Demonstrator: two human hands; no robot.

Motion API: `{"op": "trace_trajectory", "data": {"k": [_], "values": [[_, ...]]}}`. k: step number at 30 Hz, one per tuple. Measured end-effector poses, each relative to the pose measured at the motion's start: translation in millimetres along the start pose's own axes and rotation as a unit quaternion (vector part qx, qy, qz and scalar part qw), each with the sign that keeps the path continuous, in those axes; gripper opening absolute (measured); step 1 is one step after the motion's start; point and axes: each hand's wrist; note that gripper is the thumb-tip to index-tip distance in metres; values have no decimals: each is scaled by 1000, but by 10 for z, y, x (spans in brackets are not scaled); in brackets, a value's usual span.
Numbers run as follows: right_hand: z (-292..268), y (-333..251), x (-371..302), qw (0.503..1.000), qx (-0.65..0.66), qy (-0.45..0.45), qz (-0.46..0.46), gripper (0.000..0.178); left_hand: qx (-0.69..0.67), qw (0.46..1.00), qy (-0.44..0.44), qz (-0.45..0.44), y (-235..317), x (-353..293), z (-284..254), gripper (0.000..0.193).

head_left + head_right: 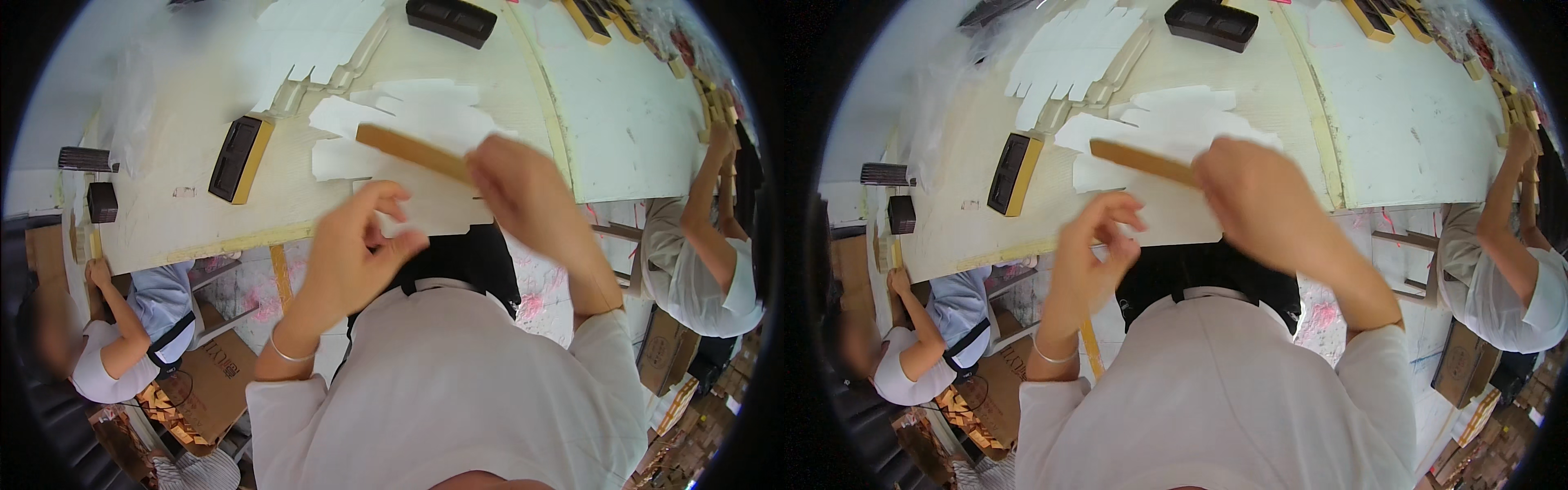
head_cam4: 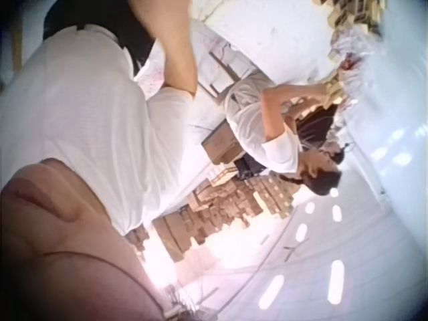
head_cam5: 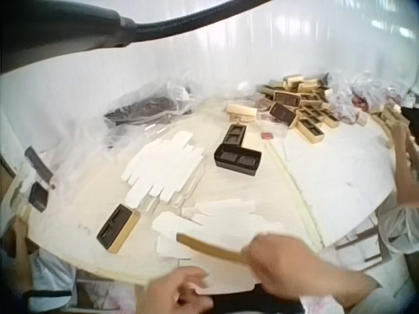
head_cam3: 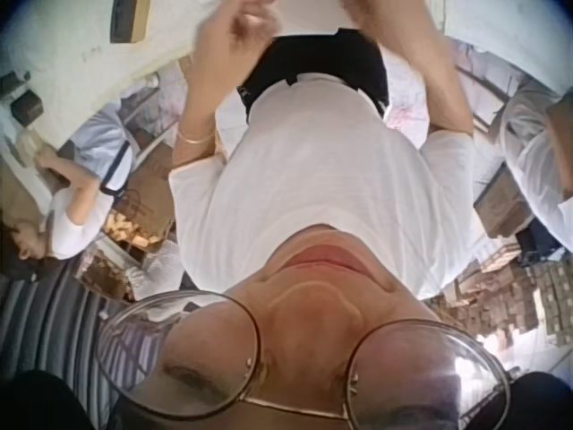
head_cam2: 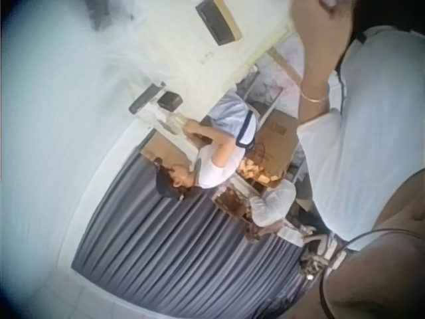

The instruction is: The person assembles small rectangular boxes by folding white cardboard pieces into frames and inserting dark rectangular inserts. They repeatedly pick up flat cardboard, fold it into a frame, place an insert inside, and set the completed box aside on the table.

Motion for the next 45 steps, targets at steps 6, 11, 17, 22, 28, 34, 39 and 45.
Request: {"op": "trace_trajectory", "data": {"k": [6,11,17,22,28,34,39,45], "values": [[392,-179,-360,981,145,35,-124,32,-240,966,76,59,-248,186,409,37],[-8,62,-572,965,-45,80,-245,35,-108,992,-38,43,-169,532,-103,29],[261,228,-594,976,-56,34,-206,23,88,981,-134,105,-147,960,-101,28],[526,164,-246,997,-15,68,-38,16,209,945,-54,245,-312,976,157,25],[639,192,-309,968,-101,84,-216,24,266,930,-14,253,-339,1001,195,23],[629,110,-317,991,-41,-4,-124,19,248,941,-32,227,-326,1020,167,22],[443,49,43,987,-12,-158,16,4,265,937,-49,220,-277,1032,144,22],[516,144,101,988,-58,-64,-125,6,236,938,-40,253,-297,1006,79,22]]}}
Point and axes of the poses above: each hand's wrist, its own x-axis towards the middle knuckle, its own z-axis out of the palm, y = z × x, and after that the axes turned 3 degrees about y, right-handed
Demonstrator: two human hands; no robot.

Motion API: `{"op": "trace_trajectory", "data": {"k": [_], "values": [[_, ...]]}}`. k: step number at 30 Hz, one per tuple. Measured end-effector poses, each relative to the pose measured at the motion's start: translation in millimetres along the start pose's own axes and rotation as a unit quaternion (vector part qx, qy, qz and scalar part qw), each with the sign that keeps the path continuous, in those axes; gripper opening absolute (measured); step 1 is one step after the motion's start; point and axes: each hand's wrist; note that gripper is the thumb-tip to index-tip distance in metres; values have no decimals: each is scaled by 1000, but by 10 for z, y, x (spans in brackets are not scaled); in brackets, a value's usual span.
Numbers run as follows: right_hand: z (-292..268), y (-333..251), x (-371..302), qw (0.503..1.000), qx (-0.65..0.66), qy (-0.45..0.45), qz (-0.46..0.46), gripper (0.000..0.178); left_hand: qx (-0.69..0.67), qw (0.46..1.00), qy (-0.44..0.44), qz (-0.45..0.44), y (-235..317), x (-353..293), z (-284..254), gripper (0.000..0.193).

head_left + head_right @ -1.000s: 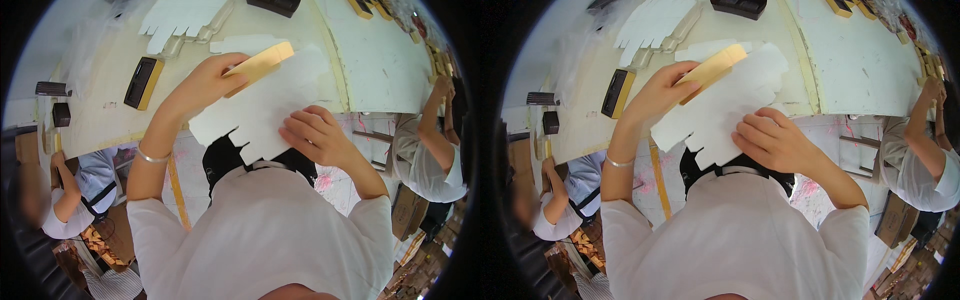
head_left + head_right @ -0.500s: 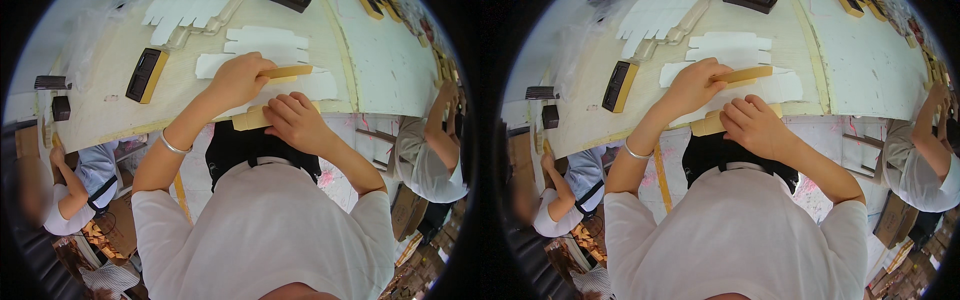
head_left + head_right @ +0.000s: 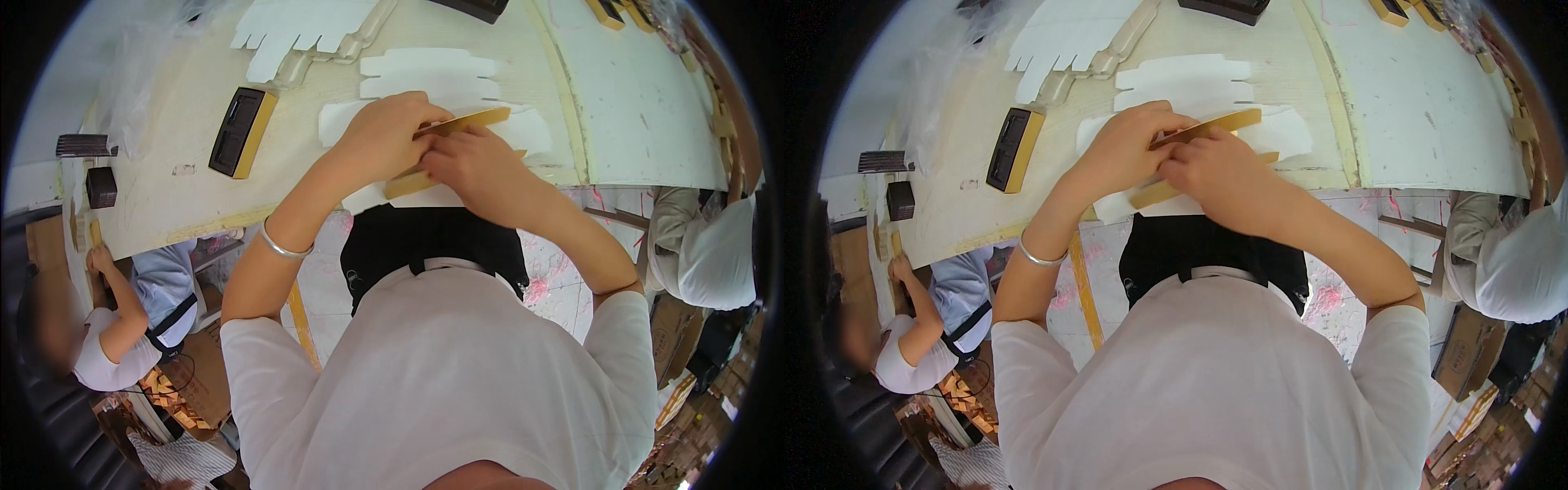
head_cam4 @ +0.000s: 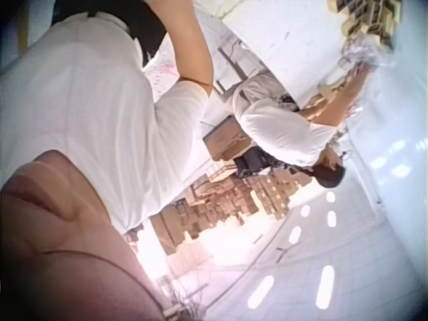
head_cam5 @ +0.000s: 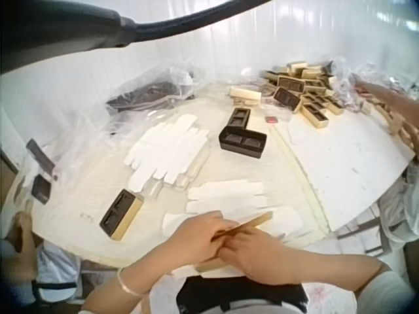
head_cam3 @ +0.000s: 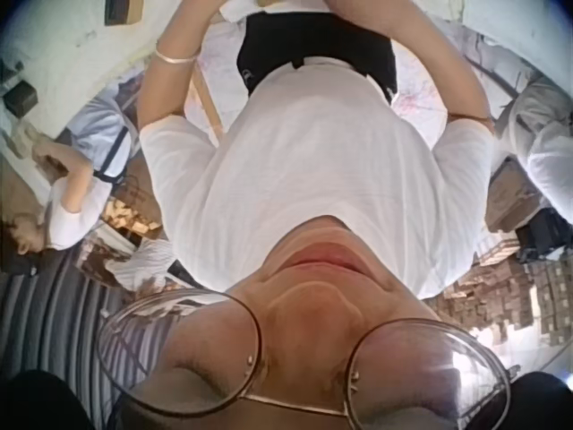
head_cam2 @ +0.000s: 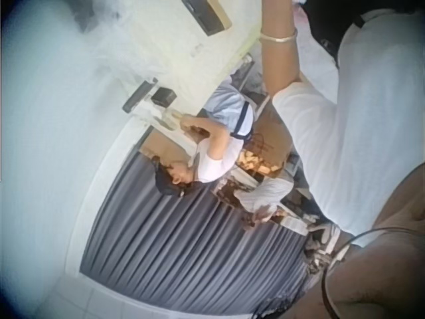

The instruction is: The person assembles small rectangular boxes by folding white cardboard pieces into frames and inserting dark rectangular inserts. They repeatedly pick up flat cardboard, fold it into a frame, place an insert inside, and set the completed box aside on the table.

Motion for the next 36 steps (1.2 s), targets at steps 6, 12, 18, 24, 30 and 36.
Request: {"op": "trace_trajectory", "data": {"k": [6,12,18,24,30,36], "values": [[-318,-27,-127,989,-121,21,-79,10,-167,973,147,-60,205,-68,-129,49],[90,7,-317,995,71,54,-52,20,-69,980,122,-143,189,-255,241,31],[133,241,-408,966,227,121,25,27,-173,975,60,-123,350,-442,106,35],[31,160,-359,950,285,70,105,23,-96,994,-21,52,121,-537,37,40],[-91,121,-358,965,243,35,98,23,-36,994,66,79,223,-440,219,30],[-119,46,-243,967,223,-9,120,33,12,986,130,102,307,-422,301,17]]}}
Point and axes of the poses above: each hand's wrist, its own x-axis towards the middle knuckle, its own z-axis out of the palm, y = z × x, and after that the axes turned 3 degrees about y, right-handed
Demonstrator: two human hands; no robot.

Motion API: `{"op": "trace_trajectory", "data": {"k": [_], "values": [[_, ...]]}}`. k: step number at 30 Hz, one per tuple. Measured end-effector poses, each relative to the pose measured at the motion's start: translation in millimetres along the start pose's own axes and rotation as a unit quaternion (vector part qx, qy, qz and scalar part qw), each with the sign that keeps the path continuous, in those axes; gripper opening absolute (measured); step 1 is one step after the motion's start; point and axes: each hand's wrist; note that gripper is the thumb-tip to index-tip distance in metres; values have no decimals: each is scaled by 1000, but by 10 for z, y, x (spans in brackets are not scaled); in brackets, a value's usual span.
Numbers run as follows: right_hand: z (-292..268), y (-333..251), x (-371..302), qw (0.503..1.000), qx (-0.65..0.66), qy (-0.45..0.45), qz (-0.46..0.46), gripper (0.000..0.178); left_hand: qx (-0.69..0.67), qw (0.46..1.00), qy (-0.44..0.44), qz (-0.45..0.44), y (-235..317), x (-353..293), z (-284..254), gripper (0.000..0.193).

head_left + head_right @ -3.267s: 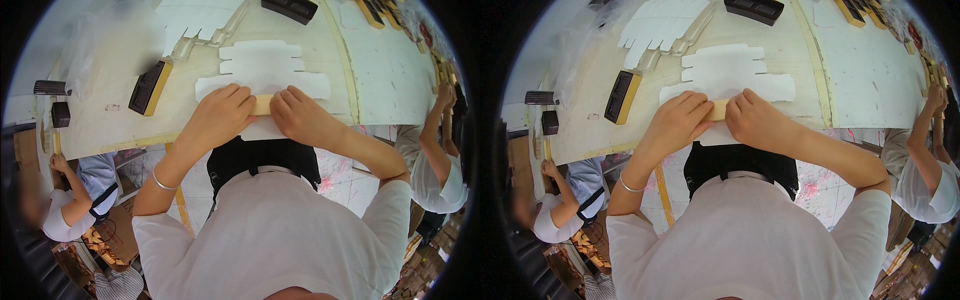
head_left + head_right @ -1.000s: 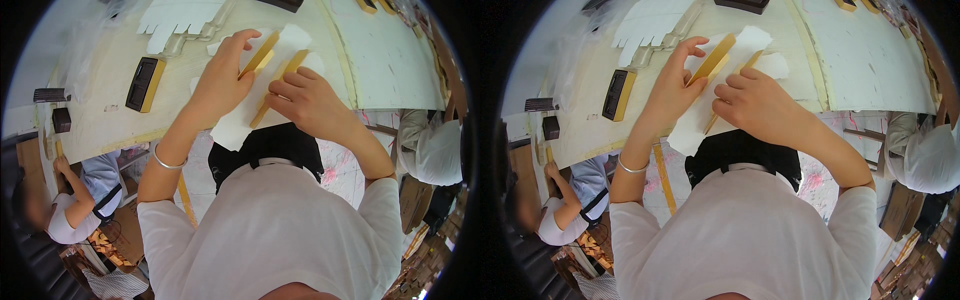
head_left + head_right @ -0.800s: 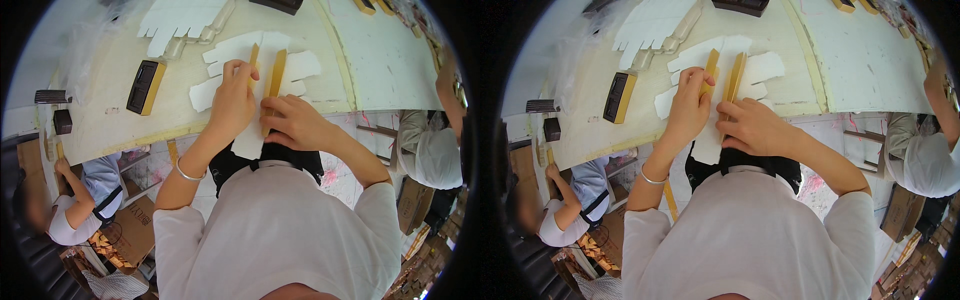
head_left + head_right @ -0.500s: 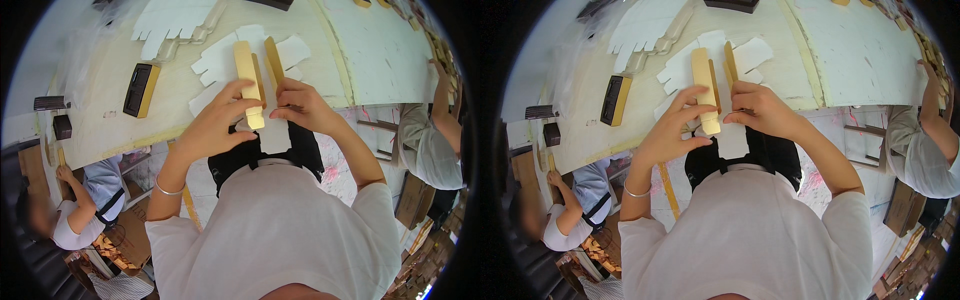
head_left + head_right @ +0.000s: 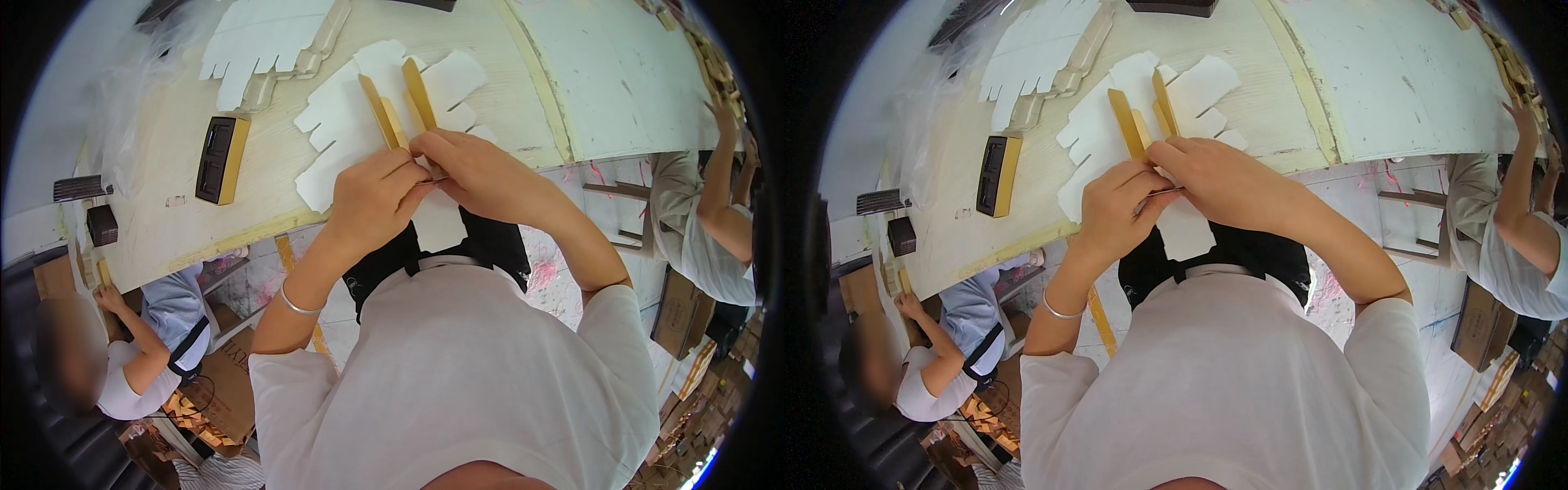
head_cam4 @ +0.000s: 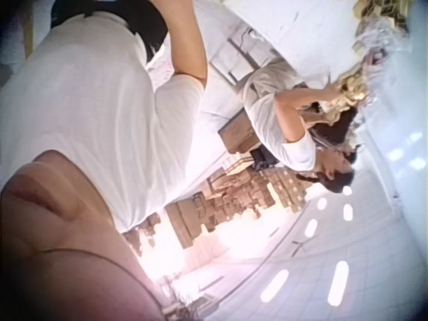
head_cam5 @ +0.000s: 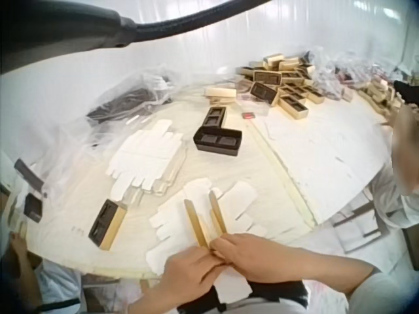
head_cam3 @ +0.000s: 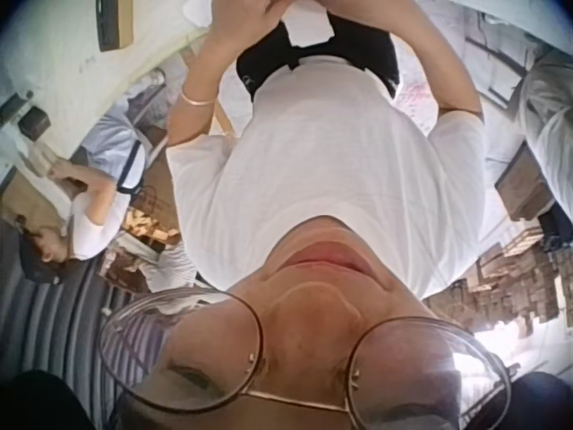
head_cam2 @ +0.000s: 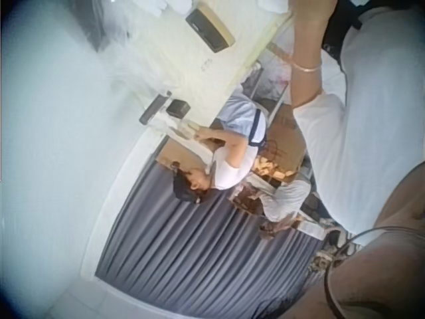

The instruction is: The person assembles small rectangular boxes by folding white cardboard pieces into frames and inserting dark rectangular inserts. They repeatedly pick up flat cardboard, fold it into a frame, place an insert inside, and set the completed box aside on the table.

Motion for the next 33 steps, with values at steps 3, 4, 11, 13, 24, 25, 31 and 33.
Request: {"op": "trace_trajectory", "data": {"k": [3,4,11,13,24,25,31,33], "values": [[-96,-35,-111,999,-29,-4,-37,47,-55,996,18,-66,-96,-102,32,13],[-105,-48,-192,993,-95,16,-72,53,-83,992,27,-94,-124,-131,43,12],[211,51,-394,946,-263,112,-155,59,101,994,28,29,-41,-145,-14,18],[262,108,-379,939,-256,140,-180,52,117,993,23,23,-54,-194,13,21],[209,225,-123,976,66,148,-148,17,-256,934,-27,-247,-64,-144,-106,16],[237,216,-106,972,84,169,-143,11,-261,938,-39,-227,-77,-117,-126,17],[321,185,-126,949,245,198,-4,24,-232,940,-65,-242,-17,-106,-177,23],[399,143,-126,941,247,233,1,29,-190,947,-47,-254,29,-99,-142,24]]}}
Point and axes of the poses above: each hand's wrist, its own x-axis towards the middle knuckle, its own z-axis out of the palm, y = z × x, and after that the axes turned 3 degrees about y, right-handed
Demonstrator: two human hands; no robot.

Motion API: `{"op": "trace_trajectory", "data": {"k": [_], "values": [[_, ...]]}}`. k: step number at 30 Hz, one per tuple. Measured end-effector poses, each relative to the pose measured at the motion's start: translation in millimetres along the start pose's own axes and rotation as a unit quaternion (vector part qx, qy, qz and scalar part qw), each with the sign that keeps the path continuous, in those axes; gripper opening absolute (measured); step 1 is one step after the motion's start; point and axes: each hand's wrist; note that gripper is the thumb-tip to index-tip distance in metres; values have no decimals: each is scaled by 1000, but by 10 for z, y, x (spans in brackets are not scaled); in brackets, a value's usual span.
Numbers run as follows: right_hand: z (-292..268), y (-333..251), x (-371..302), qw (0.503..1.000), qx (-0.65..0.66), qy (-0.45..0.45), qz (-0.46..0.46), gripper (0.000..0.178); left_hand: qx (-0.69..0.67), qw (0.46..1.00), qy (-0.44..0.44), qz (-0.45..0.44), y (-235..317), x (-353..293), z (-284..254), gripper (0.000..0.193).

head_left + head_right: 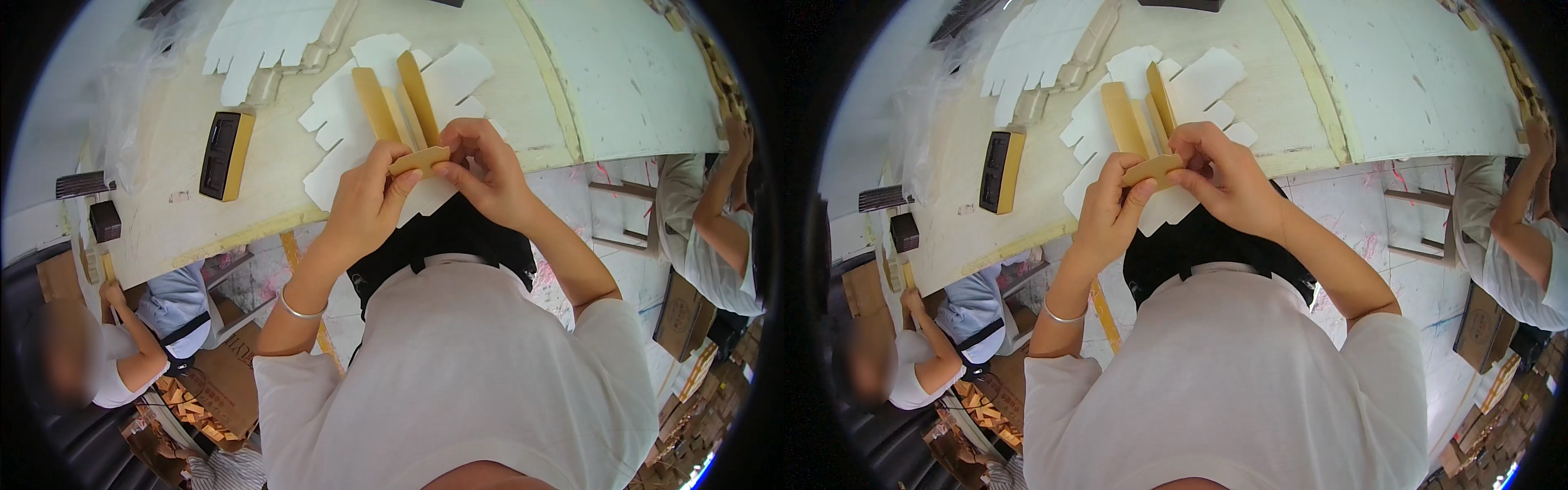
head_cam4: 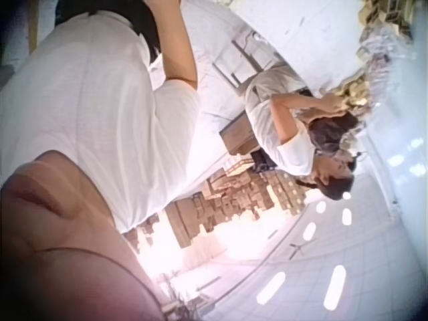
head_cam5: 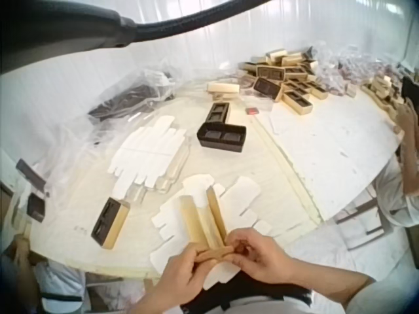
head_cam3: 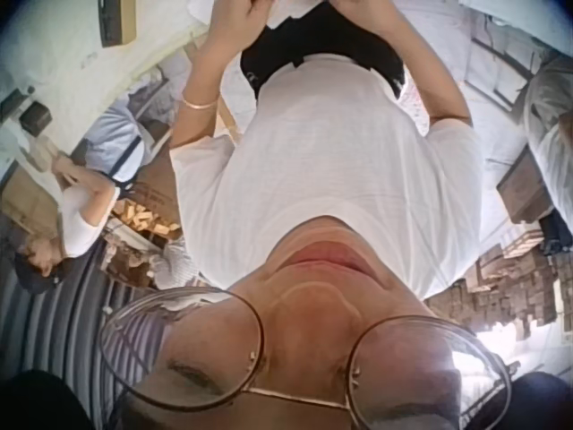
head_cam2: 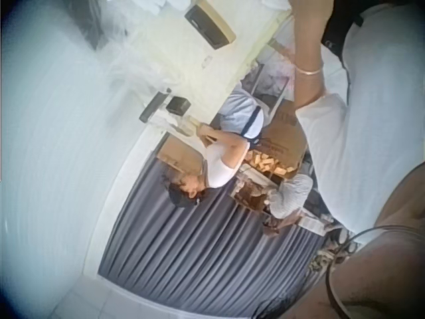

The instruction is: The person assembles small rectangular boxes by folding white cardboard pieces into frames and inserting dark rectangular inserts. They repeatedly pick up flat cardboard, fold it into a frame, place an insert inside, and set the completed box aside on the table.

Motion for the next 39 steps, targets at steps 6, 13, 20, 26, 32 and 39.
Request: {"op": "trace_trajectory", "data": {"k": [6,13,20,26,32,39], "values": [[-16,40,59,968,-177,-15,-179,35,1,991,58,121,-150,-5,54,28],[44,-64,89,995,-96,12,-5,34,-24,999,32,-4,-10,105,-24,33],[-38,-25,78,971,-205,-26,-123,32,-19,999,9,-37,94,85,0,33],[-41,-99,88,958,-251,-52,-129,32,25,994,89,56,31,15,70,30],[-60,-126,203,888,-397,-152,-176,23,125,971,131,156,-133,-32,188,14],[-132,-285,358,926,-276,-259,-1,23,134,988,19,81,53,78,-10,11]]}}
Point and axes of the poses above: each hand's wrist, its own x-axis towards the middle knuckle, its own z-axis out of the palm, y = z × x, and after that the axes turned 3 degrees about y, right-handed
